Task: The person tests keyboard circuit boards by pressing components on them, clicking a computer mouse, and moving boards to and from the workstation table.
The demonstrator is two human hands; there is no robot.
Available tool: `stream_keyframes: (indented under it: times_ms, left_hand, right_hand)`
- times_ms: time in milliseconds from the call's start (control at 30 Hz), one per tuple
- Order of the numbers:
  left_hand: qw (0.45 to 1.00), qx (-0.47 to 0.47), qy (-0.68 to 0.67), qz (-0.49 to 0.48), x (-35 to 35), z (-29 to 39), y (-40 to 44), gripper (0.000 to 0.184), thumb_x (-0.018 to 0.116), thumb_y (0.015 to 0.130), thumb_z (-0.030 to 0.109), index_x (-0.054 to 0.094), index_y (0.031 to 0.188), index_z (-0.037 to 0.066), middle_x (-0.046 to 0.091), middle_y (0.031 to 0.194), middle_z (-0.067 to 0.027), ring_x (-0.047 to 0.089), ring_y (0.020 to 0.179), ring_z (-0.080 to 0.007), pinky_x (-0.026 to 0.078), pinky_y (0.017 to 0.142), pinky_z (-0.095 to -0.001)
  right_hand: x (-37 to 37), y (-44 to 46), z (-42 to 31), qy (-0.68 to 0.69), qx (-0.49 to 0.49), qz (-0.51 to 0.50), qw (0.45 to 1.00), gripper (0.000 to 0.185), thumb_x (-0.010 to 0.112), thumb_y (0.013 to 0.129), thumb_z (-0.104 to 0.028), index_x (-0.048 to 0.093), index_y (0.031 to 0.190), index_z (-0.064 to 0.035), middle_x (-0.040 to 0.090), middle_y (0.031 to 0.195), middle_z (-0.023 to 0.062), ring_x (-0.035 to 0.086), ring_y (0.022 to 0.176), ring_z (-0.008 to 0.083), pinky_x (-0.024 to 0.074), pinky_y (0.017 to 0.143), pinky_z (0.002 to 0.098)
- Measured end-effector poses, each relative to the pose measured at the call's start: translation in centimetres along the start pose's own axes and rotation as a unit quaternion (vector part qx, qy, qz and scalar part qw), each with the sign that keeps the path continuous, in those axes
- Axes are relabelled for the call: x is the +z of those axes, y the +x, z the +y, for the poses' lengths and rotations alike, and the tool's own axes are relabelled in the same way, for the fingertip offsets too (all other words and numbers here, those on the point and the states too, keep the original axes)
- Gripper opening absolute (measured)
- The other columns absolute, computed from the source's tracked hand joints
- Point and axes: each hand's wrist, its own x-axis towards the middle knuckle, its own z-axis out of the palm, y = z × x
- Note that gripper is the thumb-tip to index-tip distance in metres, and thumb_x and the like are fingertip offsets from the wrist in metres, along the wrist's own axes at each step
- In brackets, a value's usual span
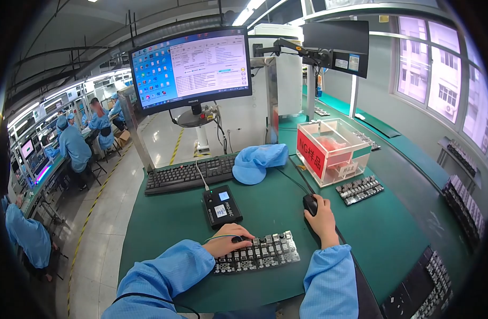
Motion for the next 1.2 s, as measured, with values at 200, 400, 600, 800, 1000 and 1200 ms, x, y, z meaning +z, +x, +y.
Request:
stream_keyframes:
  times_ms: [200, 400, 600, 800, 1000, 1200]
  left_hand:
    - [1.0, -0.004, -0.003, 0.001, 0.01, 0.03, 0.04, 0.025, 0.067, 0.088, 0.032, 0.071, 0.105, 0.014, 0.065, 0.104, -0.0052, 0.056, 0.101, -0.0231, 0.04, 0.091, -0.0353]
    - [1.0, 0.0, -0.002, 0.005, 0.05, -0.01, 0.0, 0.025, 0.068, 0.087, 0.032, 0.071, 0.105, 0.014, 0.065, 0.103, -0.0051, 0.056, 0.101, -0.023, 0.04, 0.091, -0.0354]
    - [0.998, 0.044, 0.016, 0.048, 0.3, -0.12, -0.02, 0.024, 0.067, 0.087, 0.032, 0.071, 0.101, 0.013, 0.067, 0.098, -0.0058, 0.059, 0.093, -0.0244, 0.045, 0.084, -0.0357]
    - [1.0, 0.002, 0.005, 0.005, 0.15, -0.15, -0.05, 0.027, 0.067, 0.088, 0.034, 0.07, 0.106, 0.014, 0.065, 0.104, -0.0051, 0.056, 0.102, -0.023, 0.04, 0.092, -0.0358]
    - [1.0, -0.002, 0.004, 0.004, -0.01, 0.14, -0.07, 0.027, 0.066, 0.088, 0.034, 0.07, 0.106, 0.014, 0.065, 0.105, -0.0052, 0.055, 0.103, -0.0231, 0.04, 0.092, -0.0357]
    - [0.999, 0.024, 0.018, 0.036, 0.32, -0.1, -0.14, 0.025, 0.066, 0.088, 0.033, 0.071, 0.102, 0.013, 0.066, 0.101, -0.0051, 0.057, 0.097, -0.0234, 0.042, 0.087, -0.0357]
  right_hand:
    - [0.01, -0.14, -0.16, 0.001, -0.001, 0.003, 1.0, 0.059, 0.073, 0.076, -0.024, 0.049, 0.129, -0.0175, 0.052, 0.118, 0.0166, 0.062, 0.096, 0.0393, 0.0521, 0.083, 0.0438]
    - [0.16, 0.07, 0.04, 0.004, -0.008, 0.004, 1.0, 0.059, 0.073, 0.076, -0.023, 0.049, 0.128, -0.0166, 0.052, 0.118, 0.017, 0.062, 0.096, 0.0397, 0.0522, 0.083, 0.0442]
    - [0.21, 0.0, 0.09, 0.002, -0.009, 0.007, 1.0, 0.059, 0.073, 0.076, -0.022, 0.049, 0.129, -0.0167, 0.052, 0.119, 0.0175, 0.062, 0.096, 0.0401, 0.0523, 0.083, 0.0444]
    - [0.15, -0.09, 0.05, 0.002, -0.005, 0.002, 1.0, 0.059, 0.073, 0.076, -0.023, 0.048, 0.129, -0.0173, 0.052, 0.119, 0.0171, 0.062, 0.096, 0.0403, 0.0523, 0.083, 0.0444]
    - [0.22, 0.0, 0.12, -0.003, -0.007, 0.003, 1.0, 0.059, 0.073, 0.076, -0.023, 0.048, 0.129, -0.0176, 0.052, 0.119, 0.0169, 0.062, 0.097, 0.0402, 0.0524, 0.083, 0.0447]
    - [0.19, 0.01, 0.16, -0.002, -0.009, 0.004, 1.0, 0.059, 0.073, 0.076, -0.023, 0.048, 0.129, -0.0171, 0.052, 0.119, 0.0173, 0.062, 0.096, 0.0403, 0.0523, 0.083, 0.0449]
